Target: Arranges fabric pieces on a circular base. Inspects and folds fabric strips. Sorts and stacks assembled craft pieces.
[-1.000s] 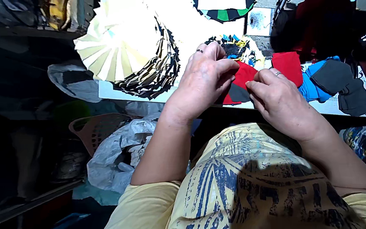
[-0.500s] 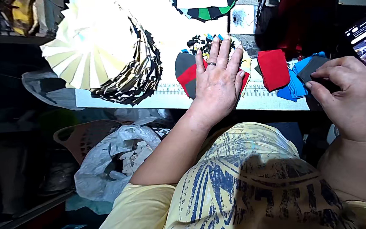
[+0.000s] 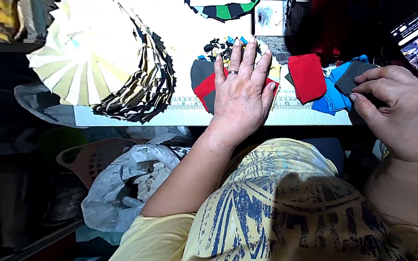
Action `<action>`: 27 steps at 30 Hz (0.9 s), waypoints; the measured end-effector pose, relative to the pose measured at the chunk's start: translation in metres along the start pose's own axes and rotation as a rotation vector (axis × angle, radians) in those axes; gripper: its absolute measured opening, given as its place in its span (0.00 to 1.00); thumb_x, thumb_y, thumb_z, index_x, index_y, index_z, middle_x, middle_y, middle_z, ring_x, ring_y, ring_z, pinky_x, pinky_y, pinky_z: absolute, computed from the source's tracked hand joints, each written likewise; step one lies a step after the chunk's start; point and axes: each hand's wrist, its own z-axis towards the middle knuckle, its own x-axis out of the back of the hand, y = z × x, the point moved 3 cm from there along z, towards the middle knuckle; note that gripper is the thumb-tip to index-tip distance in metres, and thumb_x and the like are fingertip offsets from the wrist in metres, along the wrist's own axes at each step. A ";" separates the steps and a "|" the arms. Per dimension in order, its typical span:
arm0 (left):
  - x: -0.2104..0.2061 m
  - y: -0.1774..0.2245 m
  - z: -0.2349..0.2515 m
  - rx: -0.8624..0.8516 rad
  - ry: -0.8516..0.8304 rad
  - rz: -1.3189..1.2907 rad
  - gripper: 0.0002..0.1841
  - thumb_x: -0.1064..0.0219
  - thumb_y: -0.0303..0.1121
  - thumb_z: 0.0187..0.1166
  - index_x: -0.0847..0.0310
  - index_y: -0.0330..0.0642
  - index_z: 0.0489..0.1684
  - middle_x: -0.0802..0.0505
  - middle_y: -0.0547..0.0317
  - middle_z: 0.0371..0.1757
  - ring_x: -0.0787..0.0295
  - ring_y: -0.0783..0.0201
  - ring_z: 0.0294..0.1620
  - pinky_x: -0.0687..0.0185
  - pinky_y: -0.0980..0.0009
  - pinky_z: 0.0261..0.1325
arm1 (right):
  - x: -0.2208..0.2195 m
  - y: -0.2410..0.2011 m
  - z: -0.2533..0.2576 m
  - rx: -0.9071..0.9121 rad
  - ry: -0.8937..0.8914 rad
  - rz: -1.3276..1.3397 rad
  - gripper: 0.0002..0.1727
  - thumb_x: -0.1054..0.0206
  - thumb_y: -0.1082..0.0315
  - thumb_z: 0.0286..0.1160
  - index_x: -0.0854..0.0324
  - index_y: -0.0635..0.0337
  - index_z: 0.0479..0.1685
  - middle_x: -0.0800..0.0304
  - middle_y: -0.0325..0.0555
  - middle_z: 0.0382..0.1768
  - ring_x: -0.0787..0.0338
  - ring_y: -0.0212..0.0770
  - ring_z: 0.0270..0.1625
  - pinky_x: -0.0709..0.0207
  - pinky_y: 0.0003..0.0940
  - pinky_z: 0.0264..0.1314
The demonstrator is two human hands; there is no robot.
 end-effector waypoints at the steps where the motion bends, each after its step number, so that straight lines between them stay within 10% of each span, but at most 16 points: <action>1: 0.000 0.000 0.000 0.001 -0.003 0.001 0.33 0.61 0.56 0.91 0.42 0.54 0.94 0.42 0.48 0.96 0.58 0.42 0.97 0.70 0.26 0.88 | -0.001 -0.001 0.001 -0.001 -0.001 -0.013 0.09 0.34 0.73 0.79 0.10 0.70 0.40 0.10 0.62 0.57 0.12 0.56 0.64 0.21 0.47 0.69; 22: 0.017 -0.005 -0.001 -0.001 0.028 -0.180 0.35 0.54 0.56 0.90 0.46 0.53 0.95 0.46 0.47 0.97 0.62 0.43 0.98 0.76 0.27 0.89 | 0.011 0.032 0.026 -0.219 0.253 0.115 0.15 0.46 0.66 0.91 0.20 0.71 0.53 0.14 0.51 0.43 0.17 0.30 0.43 0.22 0.25 0.50; 27: 0.045 -0.004 0.002 -0.161 0.282 -0.526 0.33 0.39 0.43 0.86 0.36 0.33 0.87 0.34 0.33 0.89 0.45 0.42 0.93 0.49 0.48 0.94 | 0.016 0.007 0.047 -0.063 0.354 0.549 0.09 0.40 0.71 0.87 0.20 0.66 0.56 0.14 0.38 0.42 0.15 0.26 0.40 0.17 0.24 0.44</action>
